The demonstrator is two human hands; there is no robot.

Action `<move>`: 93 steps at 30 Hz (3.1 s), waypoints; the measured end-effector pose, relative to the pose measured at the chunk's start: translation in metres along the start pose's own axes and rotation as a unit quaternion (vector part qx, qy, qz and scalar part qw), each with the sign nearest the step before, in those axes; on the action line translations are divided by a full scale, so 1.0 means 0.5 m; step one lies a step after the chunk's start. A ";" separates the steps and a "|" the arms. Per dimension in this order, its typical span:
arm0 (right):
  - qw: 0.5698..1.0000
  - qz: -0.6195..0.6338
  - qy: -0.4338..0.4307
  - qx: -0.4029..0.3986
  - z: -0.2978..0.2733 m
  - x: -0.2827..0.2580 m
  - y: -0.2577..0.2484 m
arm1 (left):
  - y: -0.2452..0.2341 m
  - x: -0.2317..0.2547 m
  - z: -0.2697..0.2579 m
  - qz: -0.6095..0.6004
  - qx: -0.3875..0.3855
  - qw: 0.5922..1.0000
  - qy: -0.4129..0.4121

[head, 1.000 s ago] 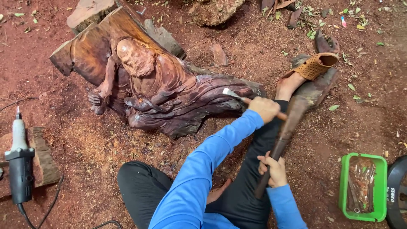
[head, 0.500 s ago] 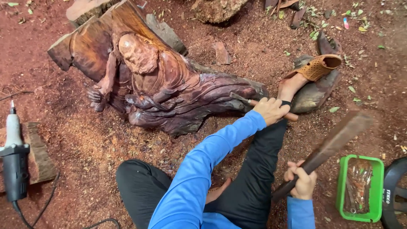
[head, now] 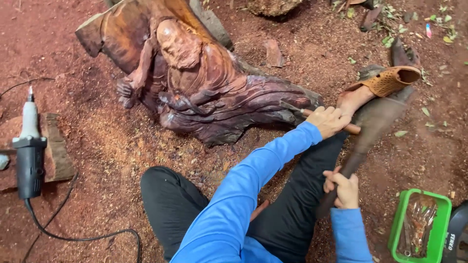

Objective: Carving details into a wooden statue using a mallet and chisel while sitting on the ground.

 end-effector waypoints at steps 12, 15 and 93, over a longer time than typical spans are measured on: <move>0.998 -0.020 -0.063 0.020 -0.002 -0.035 -0.005 | -0.066 0.045 0.006 0.024 0.175 0.982 0.070; 0.994 -0.088 -0.071 0.011 -0.008 -0.024 -0.003 | -0.061 0.033 0.007 0.039 0.187 0.980 0.060; 0.935 -0.274 -0.212 0.073 -0.083 -0.162 0.118 | -0.148 -0.021 -0.025 -0.001 0.161 0.987 -0.001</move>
Point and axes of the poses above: each hand's wrist, its own z-axis towards the middle knuckle, its own y-axis out of the palm, x = y × z, the point moved 6 cm from there along z, towards the middle knuckle, and after that the axes turned 15 degrees about -z, right-handed, at the moved point
